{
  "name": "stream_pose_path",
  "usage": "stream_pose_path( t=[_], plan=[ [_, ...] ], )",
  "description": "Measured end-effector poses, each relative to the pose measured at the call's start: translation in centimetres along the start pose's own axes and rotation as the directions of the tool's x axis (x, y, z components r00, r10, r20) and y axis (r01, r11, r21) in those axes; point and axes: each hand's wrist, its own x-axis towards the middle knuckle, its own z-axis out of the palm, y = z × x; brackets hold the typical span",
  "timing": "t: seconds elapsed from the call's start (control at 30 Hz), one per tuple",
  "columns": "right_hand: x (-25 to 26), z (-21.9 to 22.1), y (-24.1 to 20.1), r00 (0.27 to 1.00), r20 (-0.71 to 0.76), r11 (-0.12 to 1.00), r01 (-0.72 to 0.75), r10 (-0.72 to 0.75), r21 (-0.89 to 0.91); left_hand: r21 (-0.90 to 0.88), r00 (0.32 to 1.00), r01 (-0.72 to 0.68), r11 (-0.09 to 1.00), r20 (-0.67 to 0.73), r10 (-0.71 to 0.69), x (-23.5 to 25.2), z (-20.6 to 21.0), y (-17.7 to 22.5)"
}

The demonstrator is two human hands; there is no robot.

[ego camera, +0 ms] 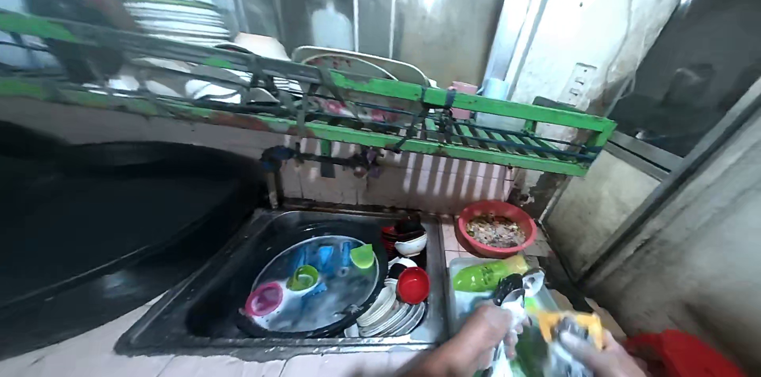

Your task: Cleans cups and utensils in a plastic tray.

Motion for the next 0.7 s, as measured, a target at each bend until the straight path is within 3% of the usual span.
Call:
stream_pose_path(
  t=[0.03, 0.1, 0.2, 0.33, 0.4, 0.47, 0.63, 0.7],
  plan=[
    [0.4, -0.1, -0.7, 0.998, -0.06, 0.994, 0.034, -0.028, 0.106, 0.041, 0.999, 0.019, 0.999, 0.046, -0.021, -0.5, 0.7, -0.5],
    [1.3, -0.1, -1.2, 0.979, -0.201, 0.989, 0.059, -0.032, 0.134, 0.081, 0.996, 0.042, 0.996, 0.077, -0.049, -1.4, 2.2, -1.0],
    [1.5, 1.0, -0.1, 0.941, -0.337, 0.992, 0.065, -0.025, 0.107, 0.025, 0.999, 0.006, 1.0, -0.035, -0.005, -1.6, 3.5, -1.2],
    [0.8, 2.2, 1.1, 0.97, -0.244, 0.986, -0.036, -0.005, -0.164, 0.218, 0.99, 0.003, 0.976, -0.138, 0.028, -1.8, 4.1, -1.5],
    [1.9, 1.2, 0.9, 0.956, -0.294, 0.954, -0.088, 0.001, -0.286, 0.27, 0.988, 0.043, 0.962, -0.153, -0.002, -2.0, 4.4, -1.9],
    [2.5, 0.7, 0.9, 0.933, -0.358, 0.948, -0.096, -0.02, -0.303, 0.286, 0.984, 0.059, 0.956, -0.177, -0.008, -2.0, 4.9, -2.2],
    [1.5, 2.4, 0.1, 0.985, -0.159, 0.919, -0.119, 0.062, -0.375, 0.317, 0.976, 0.018, 0.948, -0.212, 0.053, -2.0, 4.6, -2.5],
    [2.5, 1.5, -0.3, 0.983, -0.171, 0.902, -0.127, 0.061, -0.412, 0.316, 0.972, 0.013, 0.949, -0.229, 0.062, -1.5, 4.3, -3.1]
  ],
)
